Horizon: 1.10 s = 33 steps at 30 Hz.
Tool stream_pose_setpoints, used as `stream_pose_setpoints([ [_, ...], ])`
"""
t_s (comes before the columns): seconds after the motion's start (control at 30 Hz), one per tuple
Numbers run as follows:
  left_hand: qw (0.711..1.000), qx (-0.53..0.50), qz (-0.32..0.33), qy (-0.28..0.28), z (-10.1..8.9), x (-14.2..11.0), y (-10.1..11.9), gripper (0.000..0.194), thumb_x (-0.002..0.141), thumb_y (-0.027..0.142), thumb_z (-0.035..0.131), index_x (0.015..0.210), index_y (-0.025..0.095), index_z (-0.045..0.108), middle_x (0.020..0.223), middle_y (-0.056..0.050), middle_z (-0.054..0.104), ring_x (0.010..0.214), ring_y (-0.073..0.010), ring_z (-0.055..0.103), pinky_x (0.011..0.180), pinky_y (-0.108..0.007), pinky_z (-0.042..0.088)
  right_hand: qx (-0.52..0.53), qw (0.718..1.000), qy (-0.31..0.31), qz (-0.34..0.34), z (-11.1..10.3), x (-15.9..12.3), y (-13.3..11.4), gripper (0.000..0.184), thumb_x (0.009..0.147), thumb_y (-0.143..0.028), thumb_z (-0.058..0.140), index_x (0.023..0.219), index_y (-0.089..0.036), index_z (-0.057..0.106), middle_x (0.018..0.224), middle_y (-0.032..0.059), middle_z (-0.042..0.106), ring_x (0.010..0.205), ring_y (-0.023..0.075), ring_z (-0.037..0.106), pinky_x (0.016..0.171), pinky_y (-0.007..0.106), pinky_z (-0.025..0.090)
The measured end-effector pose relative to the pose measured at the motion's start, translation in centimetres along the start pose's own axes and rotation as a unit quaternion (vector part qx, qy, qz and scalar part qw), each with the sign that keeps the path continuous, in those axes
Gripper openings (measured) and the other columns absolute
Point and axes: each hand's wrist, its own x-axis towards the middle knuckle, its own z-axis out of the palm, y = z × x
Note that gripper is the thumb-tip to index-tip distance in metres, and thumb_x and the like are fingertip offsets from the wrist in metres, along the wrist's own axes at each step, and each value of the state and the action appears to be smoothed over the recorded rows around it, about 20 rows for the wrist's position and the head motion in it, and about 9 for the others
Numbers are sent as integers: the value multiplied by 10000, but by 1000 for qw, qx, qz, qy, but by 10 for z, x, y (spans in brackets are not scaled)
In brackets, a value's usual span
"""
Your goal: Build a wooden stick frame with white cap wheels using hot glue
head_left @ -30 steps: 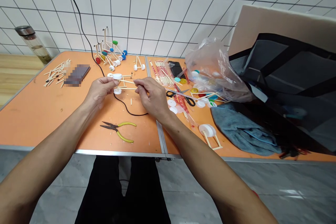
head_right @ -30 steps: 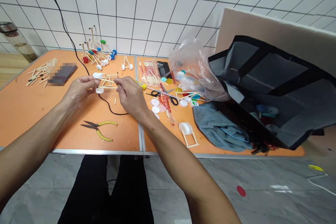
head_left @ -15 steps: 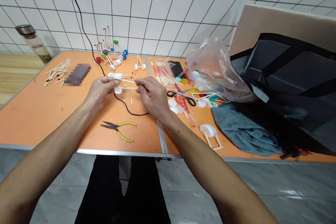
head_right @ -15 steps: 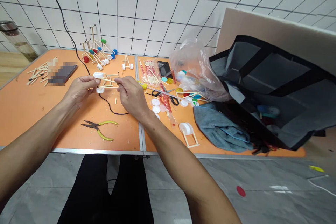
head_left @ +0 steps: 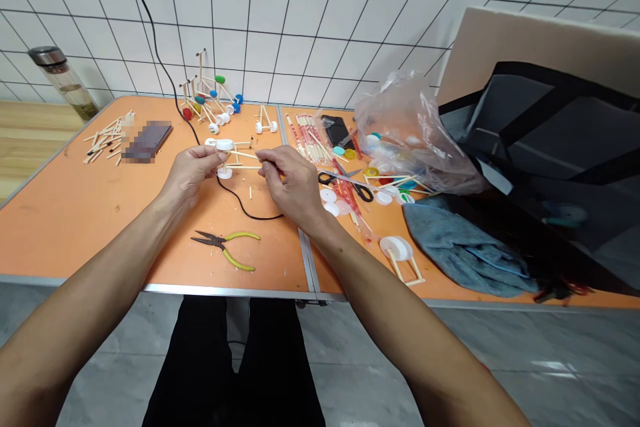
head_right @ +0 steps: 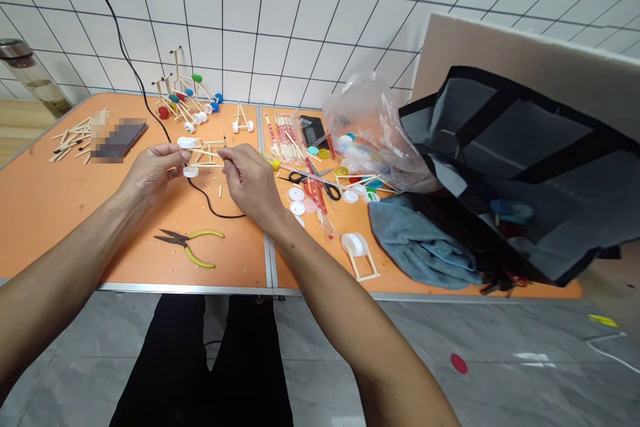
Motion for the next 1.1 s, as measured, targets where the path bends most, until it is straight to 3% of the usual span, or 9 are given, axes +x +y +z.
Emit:
stream_pose_setpoints([
  [0.47,1000,-12,3,5,1,0,-1,259,465,353,916,622,207,770,653,-8,661,616,-123,530,607,-271,423,-18,1000,1,-14,0,1,0,244,1087,-153,549,1145,-250,765,987,49,776,897,200,736,858,379,644],
  [1.1,1000,-8,1,2,1,0,0,228,505,330,911,634,206,770,647,-9,654,618,-127,527,610,-277,420,-23,1000,0,-10,0,1,0,240,1091,-166,555,1144,-255,772,993,50,785,896,203,744,842,375,643],
])
